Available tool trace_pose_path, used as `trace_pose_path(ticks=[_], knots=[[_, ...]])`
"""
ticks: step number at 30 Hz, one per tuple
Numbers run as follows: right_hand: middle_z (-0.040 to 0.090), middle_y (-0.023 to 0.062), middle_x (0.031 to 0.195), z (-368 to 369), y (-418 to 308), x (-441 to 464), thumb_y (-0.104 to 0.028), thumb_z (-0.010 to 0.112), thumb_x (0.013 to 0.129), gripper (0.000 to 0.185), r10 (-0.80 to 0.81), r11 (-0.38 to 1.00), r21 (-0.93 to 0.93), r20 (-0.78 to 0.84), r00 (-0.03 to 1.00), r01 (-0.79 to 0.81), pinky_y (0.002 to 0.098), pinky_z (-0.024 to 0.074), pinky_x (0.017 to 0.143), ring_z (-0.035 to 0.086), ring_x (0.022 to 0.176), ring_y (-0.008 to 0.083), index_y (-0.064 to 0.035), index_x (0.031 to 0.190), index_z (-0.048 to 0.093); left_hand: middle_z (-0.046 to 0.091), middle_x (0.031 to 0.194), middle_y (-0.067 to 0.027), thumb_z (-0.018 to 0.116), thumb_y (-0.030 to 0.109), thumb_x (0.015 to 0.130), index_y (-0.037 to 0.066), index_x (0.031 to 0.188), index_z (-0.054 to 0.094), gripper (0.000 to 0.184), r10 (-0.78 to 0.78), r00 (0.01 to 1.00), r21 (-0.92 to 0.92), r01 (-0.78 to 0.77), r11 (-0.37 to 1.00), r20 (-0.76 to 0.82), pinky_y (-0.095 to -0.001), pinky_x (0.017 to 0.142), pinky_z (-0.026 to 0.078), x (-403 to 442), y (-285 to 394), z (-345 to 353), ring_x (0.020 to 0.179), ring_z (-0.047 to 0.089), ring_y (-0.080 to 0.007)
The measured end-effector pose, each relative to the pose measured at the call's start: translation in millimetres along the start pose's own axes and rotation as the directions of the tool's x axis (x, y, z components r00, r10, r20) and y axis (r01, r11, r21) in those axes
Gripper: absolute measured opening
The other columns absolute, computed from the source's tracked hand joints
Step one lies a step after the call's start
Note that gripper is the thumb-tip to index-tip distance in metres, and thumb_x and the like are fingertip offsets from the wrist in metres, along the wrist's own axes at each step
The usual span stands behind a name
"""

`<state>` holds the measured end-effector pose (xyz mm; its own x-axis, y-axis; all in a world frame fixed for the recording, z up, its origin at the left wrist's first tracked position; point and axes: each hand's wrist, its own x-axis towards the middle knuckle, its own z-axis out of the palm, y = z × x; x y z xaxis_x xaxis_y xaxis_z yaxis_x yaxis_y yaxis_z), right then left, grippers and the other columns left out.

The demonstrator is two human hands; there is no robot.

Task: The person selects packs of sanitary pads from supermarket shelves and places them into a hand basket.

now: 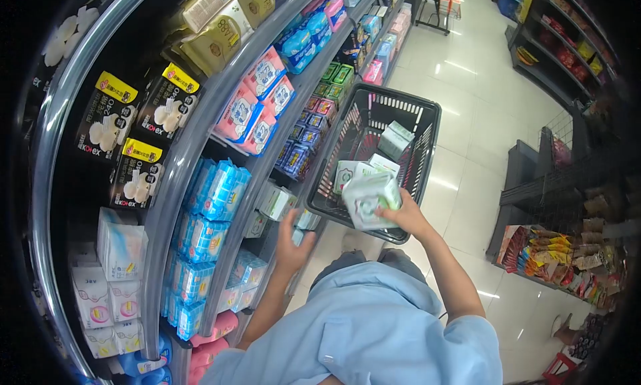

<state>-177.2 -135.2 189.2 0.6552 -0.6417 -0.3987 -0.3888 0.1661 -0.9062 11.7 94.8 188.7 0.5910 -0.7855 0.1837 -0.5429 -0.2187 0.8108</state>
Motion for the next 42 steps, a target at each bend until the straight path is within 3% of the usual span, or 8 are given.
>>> trace_pose_path(ticks=[2, 4, 8, 17, 20, 24, 31, 42], knots=[[0.059, 0.0139, 0.101, 4.6, 11.2, 16.5, -0.030, 0.073, 0.068, 0.065, 0.070, 0.986, 0.160, -0.160, 0.985, -0.045, 0.0326, 0.0477, 0.076, 0.057, 0.091, 0.0206, 0.0018, 0.116, 0.045, 0.039, 0.124, -0.0237, 0.065, 0.017, 0.074, -0.004, 0.127, 0.034, 0.065, -0.031, 0.993, 0.019, 0.034, 0.999, -0.117, -0.0404, 0.098, 0.030, -1.9, -26.5, -6.6, 0.116, 0.038, -0.0369], [0.056, 0.0124, 0.108, 10.4, 16.7, 27.4, -0.040, 0.069, 0.070, 0.063, 0.349, 0.887, 0.368, -0.141, 0.927, -0.278, 0.0379, 0.0461, 0.078, 0.054, 0.096, 0.0249, -0.0055, 0.118, 0.046, 0.038, 0.125, -0.0239, 0.065, 0.018, 0.074, -0.004, 0.126, 0.034, 0.065, -0.158, 0.974, 0.155, 0.183, 0.971, -0.160, -0.0415, 0.098, 0.031, -8.8, -65.6, -10.7, 0.116, 0.038, -0.0381], [0.042, 0.0117, 0.124, 30.1, 67.8, 66.2, -0.051, 0.063, 0.072, 0.066, 0.560, 0.595, 0.740, -0.102, 0.822, -0.314, 0.0510, 0.0388, 0.086, 0.041, 0.110, 0.0315, -0.0158, 0.123, 0.042, 0.035, 0.127, -0.0244, 0.066, 0.022, 0.072, -0.004, 0.127, 0.032, 0.070, -0.422, 0.885, 0.421, 0.464, 0.779, -0.196, -0.0434, 0.099, 0.029, -21.1, -139.7, -13.7, 0.118, 0.034, -0.0397], [0.037, 0.0184, 0.127, 45.5, 100.4, 86.1, -0.056, 0.037, 0.085, 0.064, 0.604, 0.546, 0.772, -0.094, 0.792, -0.325, 0.0470, 0.0518, 0.068, 0.050, 0.097, 0.0394, -0.0130, 0.132, 0.033, 0.033, 0.133, -0.0227, 0.067, 0.025, 0.071, 0.002, 0.135, 0.024, 0.081, -0.570, 0.819, 0.606, 0.483, 0.632, -0.059, -0.0435, 0.100, 0.031, 8.5, -173.3, -30.2, 0.123, 0.032, -0.0375], [0.032, 0.0200, 0.131, 46.2, 117.2, 83.1, -0.053, 0.042, 0.085, 0.066, 0.606, 0.551, 0.754, -0.068, 0.792, -0.357, 0.0481, 0.0513, 0.071, 0.048, 0.101, 0.0409, -0.0157, 0.136, 0.022, 0.041, 0.127, -0.0240, 0.065, 0.025, 0.071, 0.005, 0.136, 0.024, 0.080, -0.562, 0.827, 0.603, 0.432, 0.671, 0.033, -0.0441, 0.098, 0.034, 27.5, -177.8, -28.0, 0.116, 0.041, -0.0400], [0.027, 0.0287, 0.132, 52.5, 106.6, 67.6, -0.047, 0.045, 0.086, 0.070, 0.669, 0.557, 0.699, -0.057, 0.741, -0.448, 0.0481, 0.0518, 0.073, 0.049, 0.104, 0.0407, -0.0083, 0.136, 0.016, 0.028, 0.137, -0.0215, 0.068, 0.024, 0.066, 0.002, 0.133, 0.025, 0.083, -0.571, 0.819, 0.599, 0.433, 0.673, 0.050, -0.0475, 0.102, 0.025, 50.7, -189.7, -16.2, 0.126, 0.028, -0.0381], [0.043, 0.0218, 0.117, 42.7, 104.7, 37.5, -0.026, 0.056, 0.082, 0.054, 0.623, 0.573, 0.724, -0.080, 0.778, -0.384, 0.0397, 0.0559, 0.066, 0.060, 0.087, 0.0308, 0.0017, 0.123, 0.035, 0.014, 0.141, -0.0243, 0.071, 0.034, 0.061, -0.003, 0.135, 0.017, 0.099, -0.572, 0.819, 0.720, 0.426, 0.547, -0.049, -0.0506, 0.106, 0.013, 60.0, -238.8, 6.3, 0.131, 0.013, -0.0404], [0.055, 0.0142, 0.100, 42.7, 107.6, 23.0, -0.021, 0.051, 0.084, 0.036, 0.639, 0.544, 0.745, -0.070, 0.766, -0.386, 0.0347, 0.0570, 0.062, 0.063, 0.079, 0.0230, 0.0041, 0.108, 0.047, 0.026, 0.133, -0.0219, 0.069, 0.029, 0.062, -0.006, 0.133, 0.016, 0.095, -0.498, 0.838, 0.790, 0.455, 0.411, -0.224, -0.0492, 0.102, 0.023, 57.4, -235.8, 25.0, 0.124, 0.025, -0.0398]])
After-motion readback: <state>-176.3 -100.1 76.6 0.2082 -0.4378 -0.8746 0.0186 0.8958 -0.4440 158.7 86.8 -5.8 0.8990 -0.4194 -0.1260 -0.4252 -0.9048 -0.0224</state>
